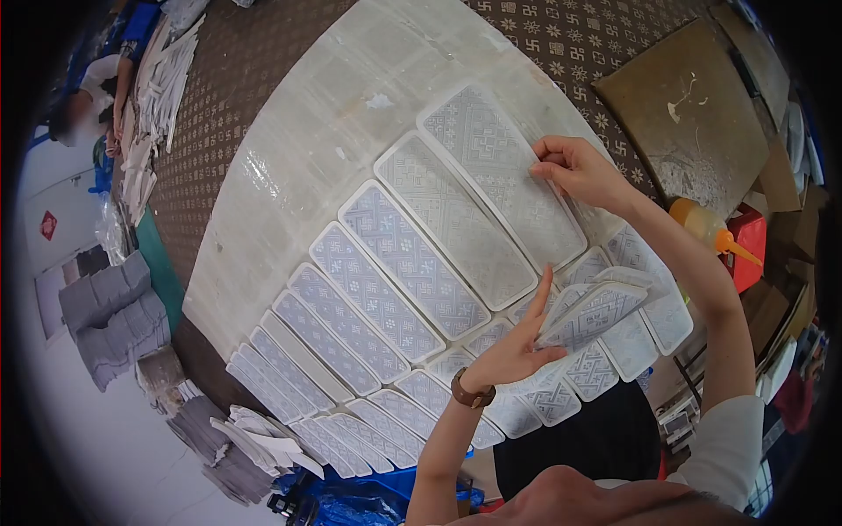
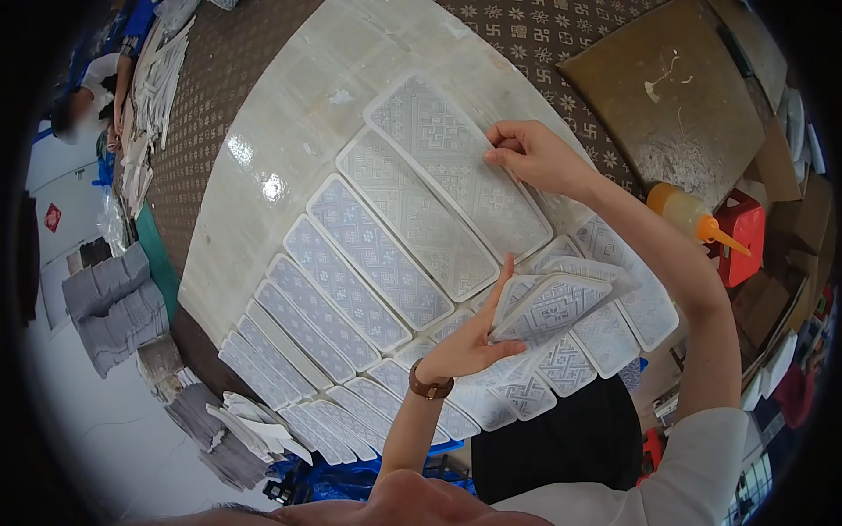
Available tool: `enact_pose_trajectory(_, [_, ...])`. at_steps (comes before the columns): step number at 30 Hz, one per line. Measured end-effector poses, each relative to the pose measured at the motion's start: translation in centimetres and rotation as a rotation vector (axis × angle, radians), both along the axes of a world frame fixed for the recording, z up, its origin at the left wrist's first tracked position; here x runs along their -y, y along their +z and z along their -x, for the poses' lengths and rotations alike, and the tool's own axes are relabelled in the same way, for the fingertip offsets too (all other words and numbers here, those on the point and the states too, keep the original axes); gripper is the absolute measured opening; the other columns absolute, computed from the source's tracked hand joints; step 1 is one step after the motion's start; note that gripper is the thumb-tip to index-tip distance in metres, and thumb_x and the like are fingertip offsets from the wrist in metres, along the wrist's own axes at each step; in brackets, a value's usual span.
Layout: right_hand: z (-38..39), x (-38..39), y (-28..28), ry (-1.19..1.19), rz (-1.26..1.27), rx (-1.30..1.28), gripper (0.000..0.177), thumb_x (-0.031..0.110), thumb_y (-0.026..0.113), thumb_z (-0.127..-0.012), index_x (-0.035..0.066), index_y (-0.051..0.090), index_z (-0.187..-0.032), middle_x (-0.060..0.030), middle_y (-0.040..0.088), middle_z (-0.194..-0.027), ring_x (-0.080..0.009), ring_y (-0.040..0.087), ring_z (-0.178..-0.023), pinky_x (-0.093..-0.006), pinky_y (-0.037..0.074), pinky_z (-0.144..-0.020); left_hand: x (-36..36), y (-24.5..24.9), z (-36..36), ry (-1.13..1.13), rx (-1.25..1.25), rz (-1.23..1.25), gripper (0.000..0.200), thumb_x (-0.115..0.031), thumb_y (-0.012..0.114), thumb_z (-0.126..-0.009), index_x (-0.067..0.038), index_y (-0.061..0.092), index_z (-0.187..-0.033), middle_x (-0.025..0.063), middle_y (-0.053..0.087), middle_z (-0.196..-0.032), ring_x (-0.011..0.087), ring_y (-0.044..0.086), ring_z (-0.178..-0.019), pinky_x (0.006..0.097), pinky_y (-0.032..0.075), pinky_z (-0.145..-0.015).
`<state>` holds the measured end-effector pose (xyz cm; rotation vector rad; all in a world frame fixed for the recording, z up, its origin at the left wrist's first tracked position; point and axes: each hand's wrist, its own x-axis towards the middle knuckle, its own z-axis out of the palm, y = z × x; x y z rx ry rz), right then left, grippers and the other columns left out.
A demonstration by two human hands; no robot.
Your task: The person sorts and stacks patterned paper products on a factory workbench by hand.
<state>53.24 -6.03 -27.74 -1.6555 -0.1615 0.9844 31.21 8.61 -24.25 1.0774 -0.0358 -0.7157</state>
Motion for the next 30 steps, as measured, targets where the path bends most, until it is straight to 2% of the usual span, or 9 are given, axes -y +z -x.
enact_pose_trajectory(7, [1.4, -0.2, -0.8, -0.061, 0.081, 0.409, 0.015, 0.008, 0.061, -0.092, 0.003, 0.062, -0.106, 0.0048, 0.053, -0.073, -0.0025, 0.043, -0.06, -0.0199, 0.038, -0.055, 0.2, -0.7, -0.1, -0.066, -0.033, -0.025, 0.108, 0.002, 0.066, -0.081, -0.011, -0.016, -0.151, 0.01, -0.024, -0.158, 0.0235, -0.011, -0.147, 0.0377, 0.006, -0.118])
enact_pose_trajectory(13, [1.4, -1.2, 1.7, -0.004, 0.171, 0.558, 0.027, 0.006, 0.062, -0.088, 0.013, 0.065, -0.115, -0.001, 0.049, -0.077, -0.0095, 0.049, -0.065, -0.024, 0.041, -0.059, 0.2, -0.5, -0.1, -0.062, -0.145, 0.015, 0.11, 0.002, 0.066, -0.081, -0.012, -0.02, -0.15, 0.0101, -0.025, -0.157, 0.0217, -0.011, -0.147, 0.0374, 0.006, -0.118])
enact_pose_trajectory(16, [1.5, -1.4, 0.2, 0.27, 0.402, 0.911, 0.034, 0.006, 0.061, -0.088, 0.018, 0.065, -0.119, -0.007, 0.049, -0.084, -0.0182, 0.053, -0.073, -0.0292, 0.045, -0.065, 0.2, -0.7, -0.1, -0.077, -0.128, 0.01, 0.11, 0.002, 0.065, -0.082, -0.012, -0.021, -0.149, 0.0099, -0.027, -0.156, 0.02, -0.012, -0.146, 0.0373, 0.007, -0.118])
enact_pose_trajectory(21, [0.6, -2.4, 1.4, 0.384, 0.521, 1.182, 0.034, 0.007, 0.058, -0.089, 0.018, 0.064, -0.121, -0.0106, 0.048, -0.09, -0.025, 0.054, -0.079, -0.0336, 0.046, -0.069, 0.0, -0.6, 0.3, -0.065, -0.142, -0.061, 0.096, 0.0, 0.066, -0.084, -0.008, 0.0, -0.153, 0.0123, 0.007, -0.159, 0.022, 0.014, -0.144, 0.036, 0.02, -0.115])
enact_pose_trajectory(23, [0.1, -2.1, 1.4, 0.344, 0.438, 1.128, 0.032, 0.01, 0.058, -0.091, 0.016, 0.063, -0.122, -0.0091, 0.049, -0.089, -0.0211, 0.054, -0.079, -0.0317, 0.046, -0.069, -0.8, 0.0, 0.1, -0.127, -0.271, -0.086, 0.084, -0.001, 0.067, -0.084, -0.003, 0.017, -0.152, 0.0138, 0.031, -0.153, 0.0227, 0.034, -0.138, 0.0353, 0.031, -0.111])
enact_pose_trajectory(25, [0.1, -1.5, 1.6, 0.313, 0.394, 1.102, 0.031, 0.012, 0.059, -0.092, 0.015, 0.063, -0.122, -0.0084, 0.05, -0.089, -0.0192, 0.054, -0.079, -0.0308, 0.046, -0.069, -2.3, 0.7, 0.6, -0.016, -0.321, -0.114, 0.077, -0.001, 0.068, -0.084, -0.001, 0.024, -0.148, 0.013, 0.04, -0.145, 0.022, 0.041, -0.131, 0.0348, 0.035, -0.107])
enact_pose_trajectory(27, [1.3, 0.7, 1.9, 0.158, 0.034, 0.293, 0.027, 0.024, 0.06, -0.094, 0.009, 0.065, -0.116, -0.0015, 0.054, -0.084, -0.0126, 0.052, -0.076, -0.0298, 0.047, -0.07, -3.5, 1.3, 1.2, 0.227, -0.445, -0.158, 0.063, 0.0, 0.069, -0.083, 0.003, 0.04, -0.139, 0.0113, 0.057, -0.129, 0.0206, 0.055, -0.117, 0.0337, 0.042, -0.101])
enact_pose_trajectory(28, [2.2, 2.0, 1.9, 0.192, -0.02, 0.119, 0.025, 0.024, 0.061, -0.094, 0.007, 0.065, -0.113, 0.0009, 0.055, -0.083, -0.0091, 0.05, -0.075, -0.0275, 0.045, -0.068, -3.8, 1.2, 1.3, 0.223, -0.449, -0.159, 0.063, 0.0, 0.069, -0.083, 0.003, 0.04, -0.139, 0.0113, 0.057, -0.129, 0.0206, 0.055, -0.117, 0.0337, 0.042, -0.101])
enact_pose_trajectory(30, [3.6, 3.2, 2.8, 0.217, -0.075, -0.056, 0.025, 0.025, 0.062, -0.094, 0.006, 0.065, -0.11, 0.0033, 0.055, -0.081, -0.0057, 0.047, -0.074, -0.0252, 0.043, -0.067, -4.2, 0.8, 1.3, 0.571, -0.45, -0.067, 0.06, 0.0, 0.072, -0.081, 0.004, 0.044, -0.134, 0.012, 0.06, -0.125, 0.0203, 0.059, -0.111, 0.0334, 0.046, -0.097])
